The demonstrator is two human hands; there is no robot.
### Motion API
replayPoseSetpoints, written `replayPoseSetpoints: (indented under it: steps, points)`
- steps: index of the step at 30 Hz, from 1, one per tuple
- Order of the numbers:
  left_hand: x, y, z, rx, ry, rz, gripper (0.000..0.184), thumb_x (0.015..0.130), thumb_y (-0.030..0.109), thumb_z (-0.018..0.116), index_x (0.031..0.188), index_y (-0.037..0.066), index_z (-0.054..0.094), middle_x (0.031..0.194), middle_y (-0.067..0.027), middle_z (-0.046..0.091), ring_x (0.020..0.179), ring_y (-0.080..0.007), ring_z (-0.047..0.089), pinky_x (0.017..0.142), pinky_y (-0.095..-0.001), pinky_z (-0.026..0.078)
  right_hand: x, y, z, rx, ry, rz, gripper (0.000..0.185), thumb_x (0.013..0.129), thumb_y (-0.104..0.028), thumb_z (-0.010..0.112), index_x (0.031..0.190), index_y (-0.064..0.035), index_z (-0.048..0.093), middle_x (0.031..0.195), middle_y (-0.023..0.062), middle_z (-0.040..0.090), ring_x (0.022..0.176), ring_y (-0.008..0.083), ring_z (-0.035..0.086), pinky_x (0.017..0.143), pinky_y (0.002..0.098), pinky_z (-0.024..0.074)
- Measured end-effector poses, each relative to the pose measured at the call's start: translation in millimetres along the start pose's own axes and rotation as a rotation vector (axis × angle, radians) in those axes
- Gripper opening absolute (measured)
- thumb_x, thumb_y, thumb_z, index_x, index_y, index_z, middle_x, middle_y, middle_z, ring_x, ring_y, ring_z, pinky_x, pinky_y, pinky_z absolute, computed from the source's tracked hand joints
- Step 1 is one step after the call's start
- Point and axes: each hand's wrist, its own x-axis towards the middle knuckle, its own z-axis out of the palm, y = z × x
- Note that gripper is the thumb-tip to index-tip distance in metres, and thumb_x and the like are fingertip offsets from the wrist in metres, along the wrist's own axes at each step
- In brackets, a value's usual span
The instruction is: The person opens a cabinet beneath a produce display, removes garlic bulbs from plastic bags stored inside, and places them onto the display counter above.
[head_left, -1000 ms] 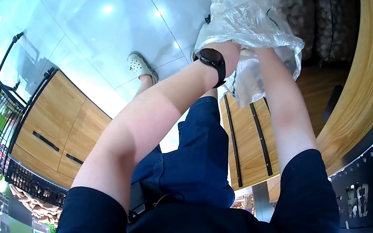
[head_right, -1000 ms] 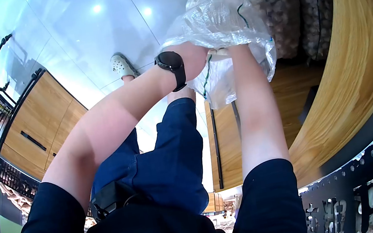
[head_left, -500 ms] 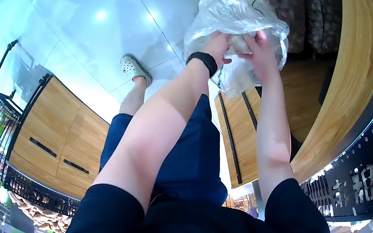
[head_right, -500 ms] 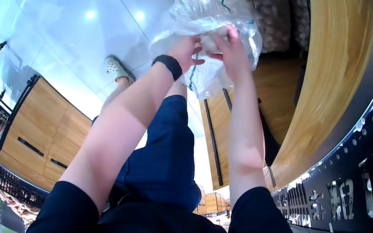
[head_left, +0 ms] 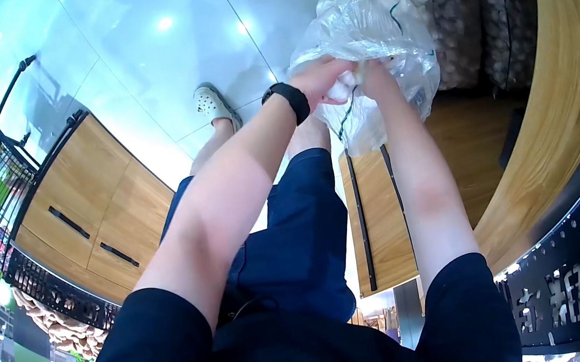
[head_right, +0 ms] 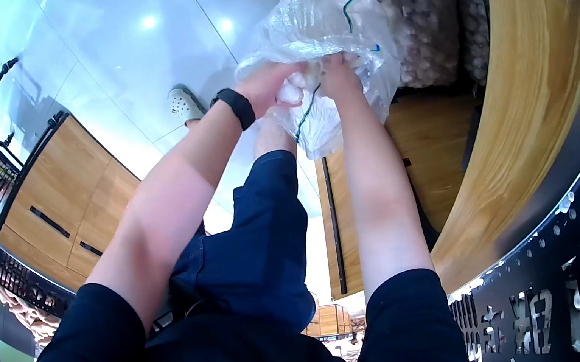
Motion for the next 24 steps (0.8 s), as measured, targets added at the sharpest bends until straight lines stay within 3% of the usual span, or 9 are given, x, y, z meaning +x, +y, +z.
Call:
replayPoseSetpoints:
  steps: [3,6,7,13,15,19,22,23,24]
  points:
    - [-2,24,-5,0.197,-0.021,0.141,0.025,0.094,0.017,0.051,0.111,0.003,0.062,0.095,-0.0058,0.064,0.085,-0.0182,0.064,0.075,-0.034,0.056,18,13,27,0.115,0.082,0.157,0.061,0.085,-0.032,0.057,0.137,-0.0086,0.036,0.128,0.0242,0.055,0.111,0.041,0.058,0.096,0.0482,0.0452]
    - [-10,70,5,0.274,0.062,0.253,0.026,0.093,0.013,0.049,0.112,0.001,0.064,0.099,-0.0099,0.068,0.083,-0.0176,0.066,0.074,-0.0308,0.056,10,-7,19,0.422,0.411,0.362,0.071,0.079,-0.031,0.066,0.14,-0.0108,0.035,0.127,0.0218,0.057,0.108,0.0378,0.061,0.095,0.0456,0.0463]
    - [-10,82,8,0.259,0.057,0.319,0.03,0.092,0.017,0.051,0.115,0.002,0.063,0.104,-0.0106,0.066,0.087,-0.0193,0.064,0.073,-0.0316,0.056,-13,-38,-14,0.44,0.32,0.466,0.083,0.073,-0.032,0.072,0.139,-0.0016,0.032,0.125,0.0224,0.056,0.109,0.0369,0.059,0.095,0.0444,0.0463]
    - [5,119,22,0.466,0.0,0.514,0.038,0.088,0.019,0.054,0.121,0.002,0.062,0.112,-0.0138,0.065,0.094,-0.0225,0.064,0.073,-0.0335,0.057,33,14,64,0.366,0.219,0.559,0.077,0.068,-0.03,0.076,0.132,0.0005,0.045,0.111,0.0218,0.06,0.105,0.037,0.06,0.093,0.0419,0.0484]
    - [-2,125,32,0.384,0.014,0.51,0.043,0.085,0.022,0.057,0.122,-0.001,0.06,0.113,-0.015,0.065,0.096,-0.023,0.064,0.076,-0.034,0.057,27,20,42,0.575,-0.088,0.613,0.071,0.069,-0.029,0.075,0.129,-0.0002,0.051,0.112,0.0229,0.061,0.108,0.037,0.059,0.094,0.0409,0.048]
    - [3,136,44,0.441,0.055,0.565,0.062,0.082,0.031,0.064,0.133,-0.001,0.051,0.119,-0.0169,0.063,0.105,-0.0258,0.063,0.084,-0.0326,0.054,9,-11,-34,0.046,-0.215,0.308,0.071,0.065,-0.036,0.077,0.127,-0.0087,0.055,0.128,0.0229,0.055,0.118,0.0353,0.055,0.097,0.0408,0.0462]
    - [9,137,47,0.425,0.003,0.607,0.069,0.08,0.035,0.066,0.137,0.0,0.048,0.123,-0.0176,0.062,0.108,-0.0279,0.062,0.088,-0.0331,0.052,4,-47,-54,0.122,0.107,0.362,0.069,0.069,-0.033,0.075,0.13,-0.0096,0.054,0.14,0.0171,0.045,0.124,0.0377,0.049,0.099,0.0414,0.0456]
    - [11,138,48,0.494,0.03,0.607,0.073,0.078,0.039,0.068,0.137,0.001,0.048,0.127,-0.0173,0.06,0.112,-0.0299,0.06,0.094,-0.0335,0.048,18,-42,-42,0.099,0.255,0.236,0.066,0.072,-0.029,0.072,0.131,-0.0099,0.053,0.139,0.0183,0.046,0.124,0.0376,0.05,0.099,0.0416,0.0453]
    - [-2,138,55,0.465,0.069,0.595,0.051,0.086,0.031,0.064,0.126,0.0,0.057,0.113,-0.0117,0.063,0.105,-0.0211,0.058,0.082,-0.0357,0.051,30,-40,-35,0.078,0.401,0.109,0.063,0.074,-0.026,0.07,0.132,-0.0102,0.052,0.138,0.0196,0.047,0.123,0.0375,0.05,0.1,0.0418,0.045]
